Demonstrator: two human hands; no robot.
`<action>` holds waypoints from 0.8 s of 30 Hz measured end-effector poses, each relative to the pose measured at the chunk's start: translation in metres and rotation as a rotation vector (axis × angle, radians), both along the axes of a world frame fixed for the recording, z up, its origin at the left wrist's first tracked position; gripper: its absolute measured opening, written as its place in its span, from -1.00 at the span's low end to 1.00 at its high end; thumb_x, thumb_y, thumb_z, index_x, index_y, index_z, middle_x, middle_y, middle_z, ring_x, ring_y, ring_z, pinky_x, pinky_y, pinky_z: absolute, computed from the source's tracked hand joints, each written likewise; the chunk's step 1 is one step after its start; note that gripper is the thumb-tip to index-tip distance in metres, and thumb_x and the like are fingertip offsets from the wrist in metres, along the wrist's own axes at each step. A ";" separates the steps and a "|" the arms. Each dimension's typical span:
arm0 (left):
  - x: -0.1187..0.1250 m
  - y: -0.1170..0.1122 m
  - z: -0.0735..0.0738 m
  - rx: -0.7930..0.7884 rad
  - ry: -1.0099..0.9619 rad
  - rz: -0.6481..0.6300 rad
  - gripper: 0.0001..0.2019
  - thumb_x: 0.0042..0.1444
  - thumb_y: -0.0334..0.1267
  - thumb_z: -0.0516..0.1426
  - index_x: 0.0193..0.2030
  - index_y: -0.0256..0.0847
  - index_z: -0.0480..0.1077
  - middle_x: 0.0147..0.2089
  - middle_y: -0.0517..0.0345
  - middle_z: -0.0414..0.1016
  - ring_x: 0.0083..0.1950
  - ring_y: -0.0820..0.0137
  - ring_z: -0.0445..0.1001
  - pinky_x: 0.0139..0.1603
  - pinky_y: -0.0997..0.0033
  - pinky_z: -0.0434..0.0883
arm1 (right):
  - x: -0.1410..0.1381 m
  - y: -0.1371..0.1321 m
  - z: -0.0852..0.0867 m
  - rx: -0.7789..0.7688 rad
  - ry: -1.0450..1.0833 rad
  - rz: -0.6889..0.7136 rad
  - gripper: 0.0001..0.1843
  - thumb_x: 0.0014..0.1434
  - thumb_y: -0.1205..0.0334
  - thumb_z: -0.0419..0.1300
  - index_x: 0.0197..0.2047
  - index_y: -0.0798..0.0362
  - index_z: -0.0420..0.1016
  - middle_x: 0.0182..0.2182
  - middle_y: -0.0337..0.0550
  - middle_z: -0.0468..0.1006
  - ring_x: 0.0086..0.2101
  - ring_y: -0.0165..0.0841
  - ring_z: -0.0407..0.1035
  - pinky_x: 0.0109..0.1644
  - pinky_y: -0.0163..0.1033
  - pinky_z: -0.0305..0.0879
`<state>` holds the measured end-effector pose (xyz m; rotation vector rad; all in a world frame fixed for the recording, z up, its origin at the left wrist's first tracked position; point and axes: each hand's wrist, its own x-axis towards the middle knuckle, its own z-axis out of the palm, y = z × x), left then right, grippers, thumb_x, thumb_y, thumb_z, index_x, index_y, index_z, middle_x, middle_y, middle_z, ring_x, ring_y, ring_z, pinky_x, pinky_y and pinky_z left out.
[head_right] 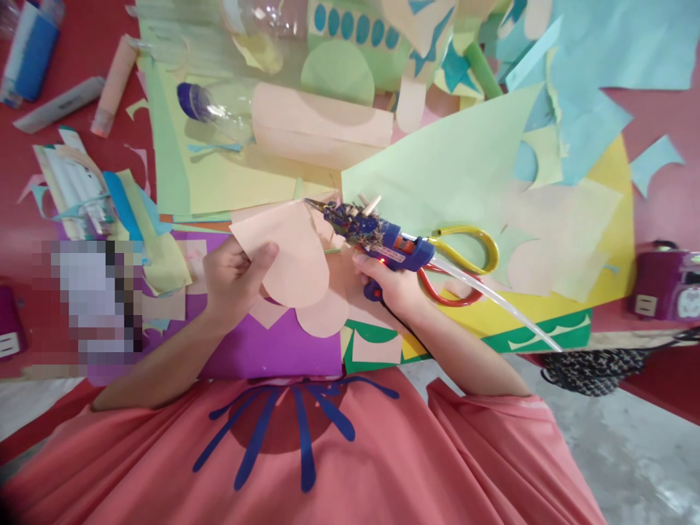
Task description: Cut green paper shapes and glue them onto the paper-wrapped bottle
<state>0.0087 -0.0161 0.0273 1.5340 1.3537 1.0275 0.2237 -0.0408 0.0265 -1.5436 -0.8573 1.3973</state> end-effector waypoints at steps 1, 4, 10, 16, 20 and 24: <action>0.000 0.000 0.000 -0.005 0.001 0.001 -0.71 0.22 -0.04 0.17 -0.21 -0.24 0.56 -0.44 0.18 0.59 -0.46 0.48 0.48 -0.54 0.58 0.32 | 0.000 0.000 0.000 -0.003 -0.003 0.002 -0.70 -0.11 0.03 0.33 -0.66 0.00 0.40 -0.69 -0.28 0.39 -0.64 -0.42 0.25 -0.56 -0.25 0.25; 0.000 0.000 0.001 -0.030 0.006 0.003 -0.69 0.21 -0.01 0.17 -0.21 -0.24 0.56 -0.42 0.16 0.60 -0.44 0.47 0.50 -0.53 0.57 0.34 | 0.000 0.002 0.001 -0.022 -0.017 0.007 -0.69 -0.12 0.02 0.32 -0.68 -0.01 0.39 -0.70 -0.28 0.37 -0.64 -0.41 0.25 -0.56 -0.24 0.24; -0.001 -0.001 0.002 -0.029 0.027 0.027 -0.62 0.20 0.08 0.16 -0.24 -0.24 0.55 -0.47 0.19 0.56 -0.48 0.49 0.45 -0.55 0.58 0.33 | 0.000 0.001 -0.003 -0.023 0.000 -0.013 -0.69 -0.13 0.02 0.33 -0.67 -0.01 0.39 -0.70 -0.29 0.36 -0.63 -0.42 0.23 -0.57 -0.26 0.21; -0.004 -0.004 0.002 0.132 0.027 0.061 -0.68 0.22 0.02 0.17 -0.30 -0.20 0.55 -0.46 0.17 0.60 -0.46 0.47 0.51 -0.49 0.55 0.41 | 0.004 0.006 0.011 0.002 0.034 -0.002 -0.76 -0.07 0.05 0.30 -0.59 0.01 0.50 -0.65 -0.25 0.42 -0.61 -0.42 0.27 -0.55 -0.26 0.20; -0.003 -0.003 0.002 0.155 0.013 0.117 -0.76 0.19 -0.07 0.21 -0.32 -0.20 0.55 -0.48 0.20 0.61 -0.47 0.48 0.53 -0.50 0.59 0.42 | 0.025 0.017 0.039 -0.099 0.161 0.003 -0.75 -0.25 0.01 0.31 -0.52 0.01 0.51 -0.62 -0.19 0.49 -0.72 -0.45 0.19 -0.66 -0.25 -0.05; -0.003 -0.002 0.003 0.091 0.043 0.101 -0.74 0.19 -0.05 0.20 -0.32 -0.20 0.56 -0.44 0.16 0.63 -0.42 0.43 0.57 -0.47 0.55 0.45 | 0.067 0.022 0.060 -0.252 0.043 -0.005 -0.64 -0.39 -0.08 0.36 -0.60 -0.02 0.42 -0.66 -0.06 0.50 -0.78 -0.46 0.12 -0.68 -0.23 -0.17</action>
